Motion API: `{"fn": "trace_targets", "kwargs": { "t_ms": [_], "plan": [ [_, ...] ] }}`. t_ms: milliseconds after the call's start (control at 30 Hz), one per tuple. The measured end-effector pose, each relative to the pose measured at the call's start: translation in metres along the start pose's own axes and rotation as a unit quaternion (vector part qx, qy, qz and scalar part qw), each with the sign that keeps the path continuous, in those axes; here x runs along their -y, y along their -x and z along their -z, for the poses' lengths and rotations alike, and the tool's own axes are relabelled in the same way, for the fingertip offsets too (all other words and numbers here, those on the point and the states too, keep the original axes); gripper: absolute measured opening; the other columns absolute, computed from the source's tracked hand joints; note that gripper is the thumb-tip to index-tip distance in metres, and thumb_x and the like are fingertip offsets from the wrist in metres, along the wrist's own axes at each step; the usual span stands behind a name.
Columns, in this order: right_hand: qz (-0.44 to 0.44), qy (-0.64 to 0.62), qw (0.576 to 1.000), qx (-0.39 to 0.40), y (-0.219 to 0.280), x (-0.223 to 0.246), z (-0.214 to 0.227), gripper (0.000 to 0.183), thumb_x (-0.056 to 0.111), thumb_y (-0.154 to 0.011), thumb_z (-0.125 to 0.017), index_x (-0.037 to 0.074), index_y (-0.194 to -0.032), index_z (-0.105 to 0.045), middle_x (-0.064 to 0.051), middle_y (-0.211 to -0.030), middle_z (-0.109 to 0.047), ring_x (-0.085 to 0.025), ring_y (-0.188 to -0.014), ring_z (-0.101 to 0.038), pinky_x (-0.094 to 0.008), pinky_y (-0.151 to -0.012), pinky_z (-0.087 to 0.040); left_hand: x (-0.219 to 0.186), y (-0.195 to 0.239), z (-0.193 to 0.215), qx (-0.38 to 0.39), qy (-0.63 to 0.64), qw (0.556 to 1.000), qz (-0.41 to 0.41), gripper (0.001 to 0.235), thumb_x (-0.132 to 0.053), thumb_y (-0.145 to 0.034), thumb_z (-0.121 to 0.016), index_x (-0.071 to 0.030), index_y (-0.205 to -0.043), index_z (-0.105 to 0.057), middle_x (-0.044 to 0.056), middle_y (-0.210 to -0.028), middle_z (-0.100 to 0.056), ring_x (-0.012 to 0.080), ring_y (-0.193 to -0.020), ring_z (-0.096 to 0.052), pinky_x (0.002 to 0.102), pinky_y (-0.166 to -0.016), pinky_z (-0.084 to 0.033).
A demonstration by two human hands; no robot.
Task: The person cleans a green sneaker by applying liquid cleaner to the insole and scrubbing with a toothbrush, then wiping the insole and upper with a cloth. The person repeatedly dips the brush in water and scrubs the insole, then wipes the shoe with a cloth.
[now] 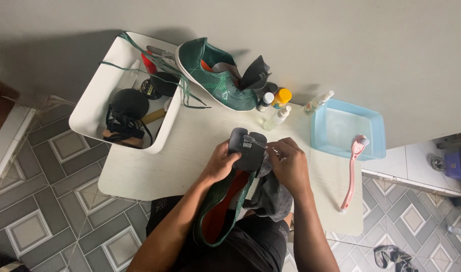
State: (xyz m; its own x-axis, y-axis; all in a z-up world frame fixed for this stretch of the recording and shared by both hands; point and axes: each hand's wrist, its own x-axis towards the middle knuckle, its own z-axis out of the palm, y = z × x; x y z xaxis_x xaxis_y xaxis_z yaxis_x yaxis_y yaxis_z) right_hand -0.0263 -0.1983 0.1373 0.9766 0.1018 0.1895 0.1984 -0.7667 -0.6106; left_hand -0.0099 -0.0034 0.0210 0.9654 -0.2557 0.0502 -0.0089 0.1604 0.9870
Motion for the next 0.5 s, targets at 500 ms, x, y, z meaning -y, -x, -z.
{"fn": "trace_targets", "kwargs": {
  "t_ms": [500],
  "plan": [
    [0.022,-0.008,0.999,0.044,-0.024,0.014,0.010,0.009,0.001,-0.086,-0.073,0.005,-0.086,-0.080,-0.014,-0.082,-0.074,-0.018,-0.054,-0.058,-0.030,-0.052,-0.045,0.007,-0.002,0.002,0.011,0.015,1.000,0.008,0.021,0.000,-0.089,-0.055,0.001,-0.103,-0.070,0.009,-0.079,-0.064,0.0155,-0.077,-0.055,0.038,-0.067,-0.050]
  ]
}}
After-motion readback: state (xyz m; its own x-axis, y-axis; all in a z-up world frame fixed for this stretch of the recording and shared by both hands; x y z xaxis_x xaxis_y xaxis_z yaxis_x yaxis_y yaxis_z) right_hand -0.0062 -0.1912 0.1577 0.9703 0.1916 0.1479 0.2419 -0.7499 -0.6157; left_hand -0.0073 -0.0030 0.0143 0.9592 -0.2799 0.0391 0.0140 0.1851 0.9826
